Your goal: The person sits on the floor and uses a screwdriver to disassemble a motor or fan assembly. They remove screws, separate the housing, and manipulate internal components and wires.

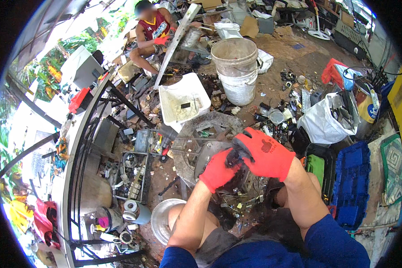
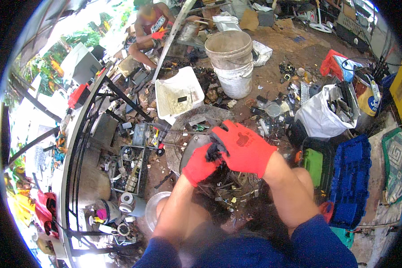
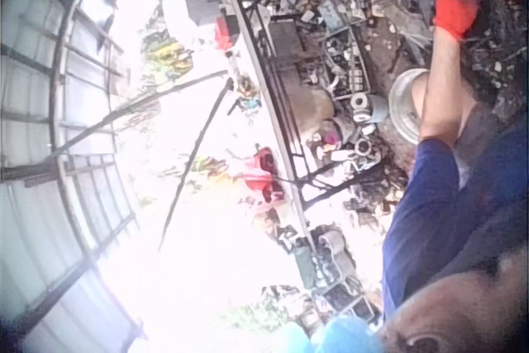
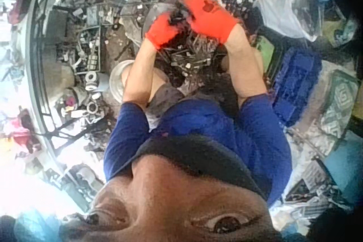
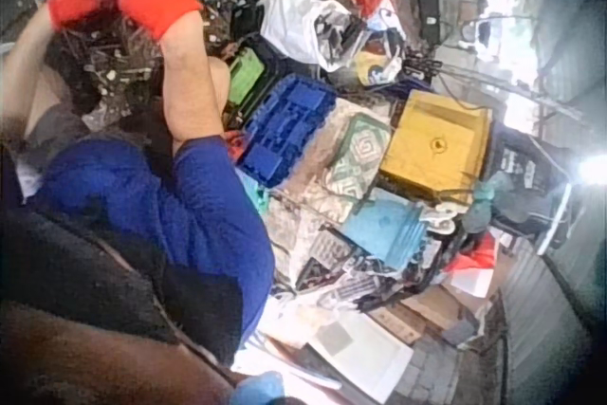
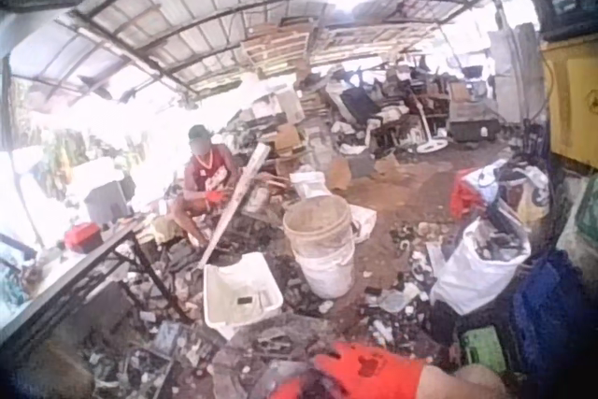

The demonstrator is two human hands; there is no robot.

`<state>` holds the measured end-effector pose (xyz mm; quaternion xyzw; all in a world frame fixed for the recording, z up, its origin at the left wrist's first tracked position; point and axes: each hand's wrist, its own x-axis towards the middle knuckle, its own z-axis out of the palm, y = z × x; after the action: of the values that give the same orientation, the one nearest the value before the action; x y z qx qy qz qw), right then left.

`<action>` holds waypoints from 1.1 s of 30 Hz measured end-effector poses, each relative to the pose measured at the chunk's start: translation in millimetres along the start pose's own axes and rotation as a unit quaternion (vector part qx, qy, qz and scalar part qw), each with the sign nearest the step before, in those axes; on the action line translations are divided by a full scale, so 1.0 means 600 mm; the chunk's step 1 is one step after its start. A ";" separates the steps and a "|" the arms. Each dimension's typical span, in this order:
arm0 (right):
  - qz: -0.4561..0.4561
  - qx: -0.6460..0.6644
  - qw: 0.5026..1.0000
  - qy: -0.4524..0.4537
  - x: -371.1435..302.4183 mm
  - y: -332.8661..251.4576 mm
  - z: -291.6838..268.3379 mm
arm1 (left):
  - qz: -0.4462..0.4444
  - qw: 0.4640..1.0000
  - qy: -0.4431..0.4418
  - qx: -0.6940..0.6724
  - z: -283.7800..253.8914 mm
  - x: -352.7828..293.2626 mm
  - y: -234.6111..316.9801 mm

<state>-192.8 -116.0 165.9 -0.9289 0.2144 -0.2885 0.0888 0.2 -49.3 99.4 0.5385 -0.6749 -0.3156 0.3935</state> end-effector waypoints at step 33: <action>0.051 0.174 0.981 0.074 0.005 -0.002 0.022 | -0.065 0.996 0.050 0.028 0.011 0.022 0.017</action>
<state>-182.6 -115.9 156.8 -0.8632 0.2140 -0.3844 0.2475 -11.8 -59.7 107.0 0.6074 -0.6266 -0.2935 0.3903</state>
